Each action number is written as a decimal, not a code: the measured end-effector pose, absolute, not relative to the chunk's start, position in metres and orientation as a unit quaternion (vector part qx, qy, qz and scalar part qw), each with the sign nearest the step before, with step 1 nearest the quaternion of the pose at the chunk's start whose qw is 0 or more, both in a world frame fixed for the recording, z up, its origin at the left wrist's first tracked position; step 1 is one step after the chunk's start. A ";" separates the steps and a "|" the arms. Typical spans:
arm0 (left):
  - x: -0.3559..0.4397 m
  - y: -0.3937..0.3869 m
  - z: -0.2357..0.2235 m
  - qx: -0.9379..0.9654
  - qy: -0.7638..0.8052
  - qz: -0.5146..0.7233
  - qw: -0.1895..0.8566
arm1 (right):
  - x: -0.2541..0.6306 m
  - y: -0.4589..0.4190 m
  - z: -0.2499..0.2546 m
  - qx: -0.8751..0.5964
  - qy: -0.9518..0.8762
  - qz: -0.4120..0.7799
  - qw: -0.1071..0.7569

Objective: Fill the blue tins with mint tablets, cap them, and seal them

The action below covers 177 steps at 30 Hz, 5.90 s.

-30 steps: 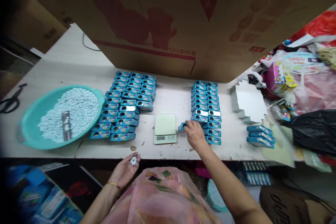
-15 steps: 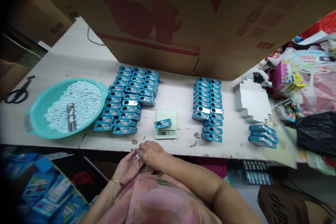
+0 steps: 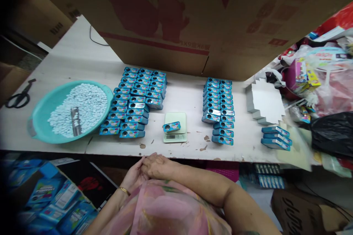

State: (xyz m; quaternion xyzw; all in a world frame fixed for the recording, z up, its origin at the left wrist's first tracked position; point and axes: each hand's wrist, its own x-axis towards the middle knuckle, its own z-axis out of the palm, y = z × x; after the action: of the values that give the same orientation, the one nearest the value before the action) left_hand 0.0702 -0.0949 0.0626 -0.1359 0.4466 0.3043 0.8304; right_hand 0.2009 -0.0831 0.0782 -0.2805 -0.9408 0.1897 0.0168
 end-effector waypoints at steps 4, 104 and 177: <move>0.078 -0.079 0.073 -0.102 0.423 0.324 0.840 | 0.207 -0.072 0.081 -0.327 -0.921 0.206 0.042; 0.058 -0.048 0.049 -0.178 0.469 0.464 0.731 | 0.267 0.031 0.021 -0.581 -0.658 0.328 0.350; 0.149 -0.033 0.063 -0.062 0.461 0.354 0.811 | 0.385 -0.034 0.077 -0.623 -0.718 0.188 0.247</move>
State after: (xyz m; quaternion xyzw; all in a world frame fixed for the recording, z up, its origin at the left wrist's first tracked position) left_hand 0.1488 -0.0327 0.0632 -0.0617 0.4614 0.3540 0.8112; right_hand 0.3854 -0.0338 0.0769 -0.6232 -0.7178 0.1883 0.2467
